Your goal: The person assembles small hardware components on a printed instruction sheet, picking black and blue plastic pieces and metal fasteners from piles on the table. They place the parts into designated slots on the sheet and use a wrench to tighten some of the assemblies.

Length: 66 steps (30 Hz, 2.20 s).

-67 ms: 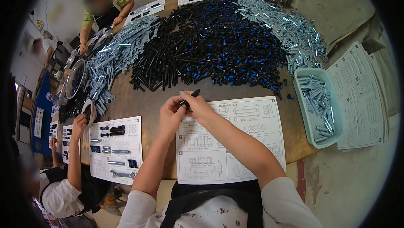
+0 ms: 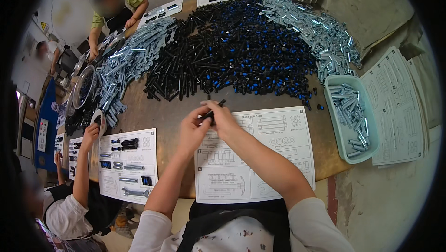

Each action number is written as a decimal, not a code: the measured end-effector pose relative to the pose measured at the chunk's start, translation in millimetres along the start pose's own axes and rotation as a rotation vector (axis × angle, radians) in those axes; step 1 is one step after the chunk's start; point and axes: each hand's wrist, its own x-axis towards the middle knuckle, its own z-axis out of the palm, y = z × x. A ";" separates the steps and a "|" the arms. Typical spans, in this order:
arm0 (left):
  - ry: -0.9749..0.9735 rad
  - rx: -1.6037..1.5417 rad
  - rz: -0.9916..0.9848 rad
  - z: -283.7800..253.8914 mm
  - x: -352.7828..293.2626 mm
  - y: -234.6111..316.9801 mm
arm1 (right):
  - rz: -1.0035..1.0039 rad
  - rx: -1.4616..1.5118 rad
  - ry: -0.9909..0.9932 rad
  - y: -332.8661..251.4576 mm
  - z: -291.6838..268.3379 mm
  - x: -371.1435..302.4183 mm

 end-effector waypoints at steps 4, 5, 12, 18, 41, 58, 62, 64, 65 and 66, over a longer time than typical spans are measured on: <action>0.022 0.251 0.034 4.6 21.8 17.5 | -0.198 0.122 0.104 -12.0 -17.2 -8.2; 0.074 0.397 0.079 -3.0 40.1 15.2 | -0.227 -0.001 0.071 -20.2 -19.6 -16.1; 0.150 0.913 -0.017 -28.7 114.5 -49.0 | -0.190 -0.555 0.003 -74.5 -54.1 -73.0; 0.327 0.639 0.043 -52.0 88.7 -14.0 | -0.103 -0.923 0.045 -90.6 -124.1 -120.0; -0.516 0.857 0.286 146.9 47.5 -3.4 | -0.847 -1.656 0.232 -93.2 -171.8 -141.1; -0.364 0.765 0.138 130.9 -17.1 -0.6 | -0.815 -1.676 -0.162 -100.9 -166.4 -60.2; -0.275 0.728 0.127 131.6 -21.7 0.7 | -0.737 -1.522 -0.218 -91.9 -180.7 -74.9; -0.298 0.729 0.190 134.1 -20.8 -1.4 | -0.764 -1.477 -0.169 -89.2 -181.8 -78.9; -0.310 0.728 0.223 135.2 -21.0 -2.5 | -0.778 -1.454 -0.144 -88.1 -182.2 -81.5; -0.323 0.735 0.210 135.2 -20.2 -4.0 | -0.779 -1.502 -0.117 -90.5 -182.2 -87.8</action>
